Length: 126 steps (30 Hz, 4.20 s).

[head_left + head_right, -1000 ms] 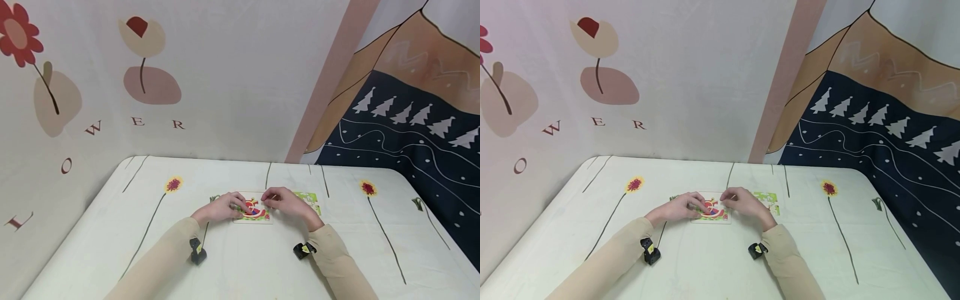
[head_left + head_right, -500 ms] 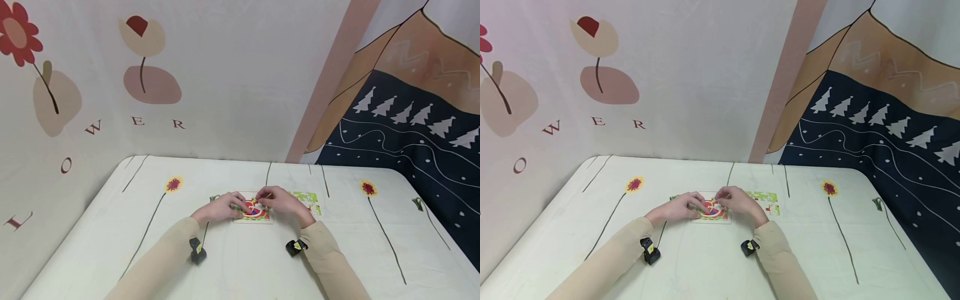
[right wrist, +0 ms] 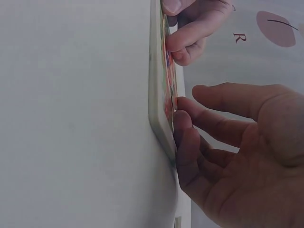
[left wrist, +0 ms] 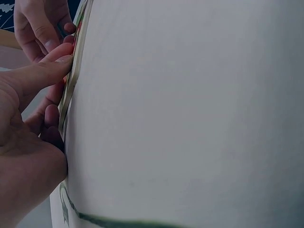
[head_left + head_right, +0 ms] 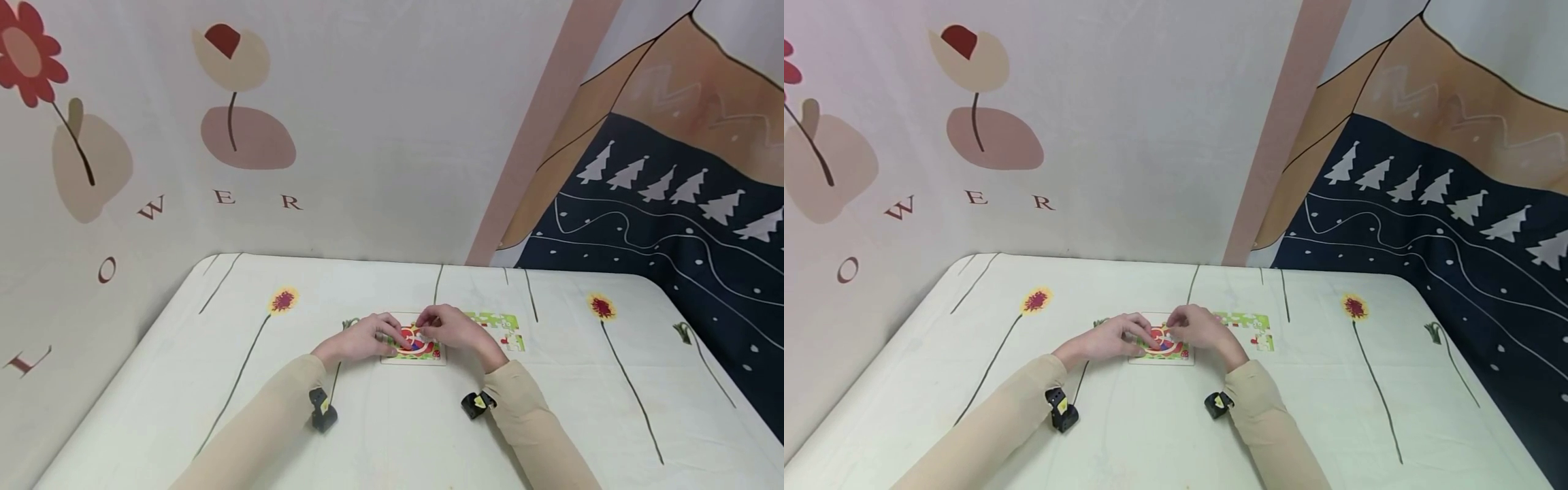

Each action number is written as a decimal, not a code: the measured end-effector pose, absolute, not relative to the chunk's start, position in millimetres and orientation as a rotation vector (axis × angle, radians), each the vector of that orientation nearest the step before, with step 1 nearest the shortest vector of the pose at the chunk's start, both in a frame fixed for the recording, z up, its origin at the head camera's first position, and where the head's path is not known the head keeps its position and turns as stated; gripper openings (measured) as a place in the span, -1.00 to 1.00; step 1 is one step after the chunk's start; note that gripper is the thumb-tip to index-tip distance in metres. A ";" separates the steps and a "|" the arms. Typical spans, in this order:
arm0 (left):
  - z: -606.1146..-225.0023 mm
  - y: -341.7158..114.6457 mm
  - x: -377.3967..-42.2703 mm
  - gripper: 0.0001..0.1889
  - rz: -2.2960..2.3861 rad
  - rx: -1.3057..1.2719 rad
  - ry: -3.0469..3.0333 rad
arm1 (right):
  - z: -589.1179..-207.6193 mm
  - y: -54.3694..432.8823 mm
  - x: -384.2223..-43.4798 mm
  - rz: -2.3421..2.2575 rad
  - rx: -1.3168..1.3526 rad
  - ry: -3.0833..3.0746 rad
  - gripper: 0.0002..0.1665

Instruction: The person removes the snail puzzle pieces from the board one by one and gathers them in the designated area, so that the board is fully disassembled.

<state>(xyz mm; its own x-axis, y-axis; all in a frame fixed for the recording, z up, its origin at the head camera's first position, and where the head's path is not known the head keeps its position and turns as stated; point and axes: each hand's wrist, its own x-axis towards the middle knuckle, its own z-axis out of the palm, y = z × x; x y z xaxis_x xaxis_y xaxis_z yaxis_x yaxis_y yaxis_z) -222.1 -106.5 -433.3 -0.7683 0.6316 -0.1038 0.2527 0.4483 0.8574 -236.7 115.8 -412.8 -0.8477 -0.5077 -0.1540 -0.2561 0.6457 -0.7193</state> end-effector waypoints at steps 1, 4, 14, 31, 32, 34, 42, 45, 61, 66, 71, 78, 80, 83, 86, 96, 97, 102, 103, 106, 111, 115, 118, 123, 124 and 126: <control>-433.5 -106.4 -222.1 -0.82 1.254 0.744 2.296 | -413.1 115.9 -236.6 -1.036 -0.607 2.518 -0.87; -433.9 -106.3 -221.9 -0.82 1.250 0.742 2.302 | -413.8 116.3 -236.4 -1.069 -0.614 2.497 -0.87; -433.6 -106.2 -221.9 -0.81 1.259 0.756 2.289 | -415.7 117.4 -237.2 -1.181 -0.643 2.477 -0.89; -436.1 -106.4 -222.6 -0.80 1.239 0.767 2.308 | -414.3 122.5 -235.8 -1.301 -0.670 2.433 -0.92; -436.3 -106.3 -222.8 -0.80 1.238 0.770 2.309 | -414.3 122.7 -235.8 -1.303 -0.665 2.432 -0.92; -436.8 -106.3 -223.0 -0.81 1.239 0.768 2.308 | -413.8 123.5 -235.7 -1.308 -0.656 2.428 -0.92; -435.7 -106.3 -222.3 -0.79 1.254 0.764 2.294 | -410.8 130.6 -235.4 -1.348 -0.690 2.409 -0.91; -434.4 -106.4 -221.6 -0.79 1.252 0.766 2.294 | -408.0 134.5 -233.8 -1.371 -0.651 2.386 -0.92; -434.1 -106.6 -221.7 -0.78 1.256 0.759 2.284 | -406.5 166.0 -225.4 -1.408 -0.584 2.412 -0.93; -432.8 -106.7 -221.4 -0.80 1.259 0.749 2.281 | -404.9 175.5 -224.9 -1.414 -0.570 2.403 -0.92; -433.5 -107.3 -221.3 -0.80 1.262 0.752 2.280 | -402.4 184.2 -225.1 -1.407 -0.576 2.418 -0.91; -432.9 -107.5 -220.9 -0.79 1.268 0.754 2.271 | -397.6 196.3 -224.7 -1.378 -0.541 2.448 -0.89; -433.1 -107.5 -221.0 -0.79 1.268 0.755 2.270 | -396.3 199.4 -223.9 -1.369 -0.533 2.458 -0.89; -433.8 -107.4 -221.4 -0.79 1.259 0.751 2.277 | -394.5 203.9 -222.6 -1.358 -0.517 2.472 -0.89; -434.2 -107.3 -221.6 -0.79 1.249 0.741 2.285 | -393.4 208.1 -221.4 -1.357 -0.488 2.474 -0.89; -431.8 -107.4 -219.7 -0.79 1.246 0.732 2.289 | -398.4 223.4 -222.7 -1.346 -0.468 2.494 -0.91; -431.3 -107.2 -219.4 -0.79 1.247 0.731 2.287 | -399.3 225.3 -222.8 -1.344 -0.464 2.497 -0.91; -430.8 -107.0 -219.4 -0.79 1.252 0.735 2.280 | -401.0 233.8 -222.1 -1.307 -0.442 2.532 -0.91; -430.8 -106.9 -219.4 -0.78 1.253 0.734 2.278 | -401.3 235.0 -222.1 -1.301 -0.436 2.539 -0.90; -430.9 -106.9 -219.5 -0.78 1.254 0.736 2.276 | -402.4 238.1 -222.1 -1.292 -0.440 2.553 -0.89; -431.0 -106.9 -219.4 -0.78 1.255 0.744 2.276 | -405.7 240.6 -222.5 -1.279 -0.444 2.574 -0.90; -430.6 -106.8 -219.4 -0.78 1.251 0.740 2.279 | -408.3 241.7 -222.9 -1.263 -0.440 2.588 -0.91; -430.5 -107.0 -219.2 -0.78 1.252 0.738 2.278 | -410.1 242.2 -223.2 -1.255 -0.436 2.591 -0.93; -430.1 -107.2 -219.1 -0.78 1.256 0.740 2.273 | -410.8 242.5 -223.9 -1.201 -0.454 2.629 -0.94; -430.1 -107.2 -219.1 -0.78 1.255 0.740 2.274 | -410.5 242.4 -224.0 -1.188 -0.457 2.638 -0.95; -430.1 -107.3 -219.3 -0.78 1.251 0.741 2.279 | -410.2 242.2 -224.6 -1.165 -0.461 2.651 -0.94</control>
<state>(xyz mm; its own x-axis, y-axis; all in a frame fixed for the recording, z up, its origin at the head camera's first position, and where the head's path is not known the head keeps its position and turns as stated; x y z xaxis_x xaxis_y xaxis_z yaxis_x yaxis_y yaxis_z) -219.3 -107.3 -430.1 -0.7621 0.6369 -0.1163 0.2437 0.4486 0.8598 -224.6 242.2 -410.2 -0.9292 -0.3639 -0.0645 -0.1985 0.6385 -0.7436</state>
